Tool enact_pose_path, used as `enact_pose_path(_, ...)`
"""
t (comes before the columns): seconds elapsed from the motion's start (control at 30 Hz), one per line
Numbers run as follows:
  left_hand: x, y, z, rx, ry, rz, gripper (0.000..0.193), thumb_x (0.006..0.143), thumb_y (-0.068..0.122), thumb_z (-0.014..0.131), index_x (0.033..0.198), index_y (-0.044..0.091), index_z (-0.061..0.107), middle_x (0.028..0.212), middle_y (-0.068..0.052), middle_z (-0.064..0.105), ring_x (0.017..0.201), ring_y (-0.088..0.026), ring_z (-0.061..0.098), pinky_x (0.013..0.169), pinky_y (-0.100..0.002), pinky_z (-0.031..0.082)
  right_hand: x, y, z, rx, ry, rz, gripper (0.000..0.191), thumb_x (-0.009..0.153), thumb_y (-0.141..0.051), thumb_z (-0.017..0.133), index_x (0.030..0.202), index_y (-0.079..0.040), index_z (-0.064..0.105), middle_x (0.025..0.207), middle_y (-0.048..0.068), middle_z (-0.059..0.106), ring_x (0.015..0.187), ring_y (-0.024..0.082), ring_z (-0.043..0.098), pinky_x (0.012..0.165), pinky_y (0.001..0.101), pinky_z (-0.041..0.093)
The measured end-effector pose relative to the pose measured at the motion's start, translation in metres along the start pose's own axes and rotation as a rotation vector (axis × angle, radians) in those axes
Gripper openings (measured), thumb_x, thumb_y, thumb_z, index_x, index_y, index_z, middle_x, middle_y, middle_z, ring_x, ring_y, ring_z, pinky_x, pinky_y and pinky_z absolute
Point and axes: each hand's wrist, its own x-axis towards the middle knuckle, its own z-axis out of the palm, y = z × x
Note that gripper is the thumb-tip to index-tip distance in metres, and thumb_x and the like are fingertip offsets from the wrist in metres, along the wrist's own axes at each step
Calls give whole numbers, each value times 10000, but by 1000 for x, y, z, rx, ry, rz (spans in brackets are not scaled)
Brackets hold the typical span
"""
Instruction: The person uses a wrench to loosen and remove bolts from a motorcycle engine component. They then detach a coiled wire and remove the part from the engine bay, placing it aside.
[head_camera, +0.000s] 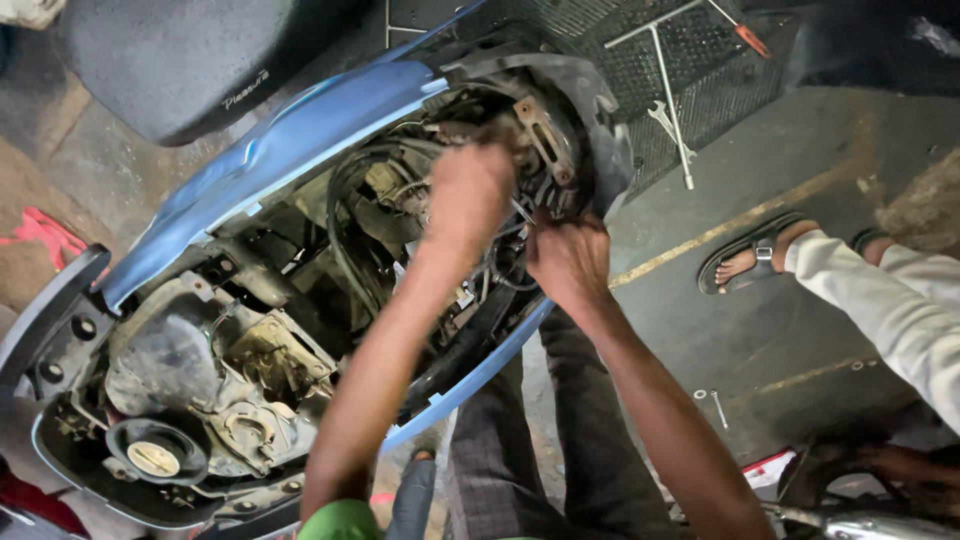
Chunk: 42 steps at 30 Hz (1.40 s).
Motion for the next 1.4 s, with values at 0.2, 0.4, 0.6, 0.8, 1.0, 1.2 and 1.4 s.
enact_pose_path(0.2, 75, 127, -2, -442, 102, 167, 380, 936, 173, 615, 1311, 112, 598, 940, -211, 749, 868, -403, 729, 746, -502, 579, -7, 12, 12, 96, 218, -89, 190, 783, -284, 720, 888, -138, 661, 812, 117, 714, 795, 374, 692, 664, 490, 474)
enact_pose_path(0.4, 94, 120, -1, -419, 178, -62, 527, 950, 541, 629, 1333, 180, 613, 789, -167, 752, 757, -354, 740, 668, -476, 556, -4, 7, 7, 91, 53, -1, 150, 839, -290, 738, 787, -165, 674, 724, 109, 708, 673, 346, 669, 660, 498, 494)
enact_pose_path(0.6, -8, -3, -68, -251, 24, -298, 473, 1010, 478, 648, 1379, 184, 614, 788, -133, 731, 684, -305, 725, 639, -424, 551, -4, 0, -7, 59, 0, 9, 98, 874, -196, 717, 822, -121, 682, 605, 125, 660, 568, 321, 661, 629, 463, 516)
enact_pose_path(0.8, -112, -149, -163, 215, 439, -48, 353, 1109, 354, 713, 1252, 34, 669, 1190, -200, 685, 1129, -392, 608, 998, -511, 477, -3, -11, -10, -83, -74, -20, 181, 942, -260, 708, 832, -120, 674, 629, 115, 672, 586, 321, 671, 643, 476, 514)
enact_pose_path(1.0, -171, -220, -149, -102, 366, -271, 515, 1131, 463, 600, 1340, -5, 641, 1151, -184, 690, 1158, -379, 592, 1040, -596, 330, -2, -18, -9, -139, -165, -134, 238, 830, -251, 711, 1040, -141, 730, 628, 127, 677, 583, 345, 674, 621, 503, 509)
enact_pose_path(1.2, -174, -236, -133, -92, 490, -361, 431, 1098, 468, 575, 1026, 62, 699, 1028, -162, 723, 1033, -369, 653, 1001, -534, 421, 17, -53, -14, -264, -264, -227, 121, 869, -266, 753, 896, -150, 732, 707, 140, 695, 674, 380, 685, 598, 517, 511)
enact_pose_path(1.4, -174, -236, -148, -155, 603, -414, 375, 1039, 420, 599, 923, 78, 701, 924, -129, 738, 924, -334, 681, 934, -506, 428, 69, -118, -3, -433, -483, -231, 340, 733, -391, 818, 746, -57, 754, 748, 156, 711, 657, 333, 711, 593, 466, 549)
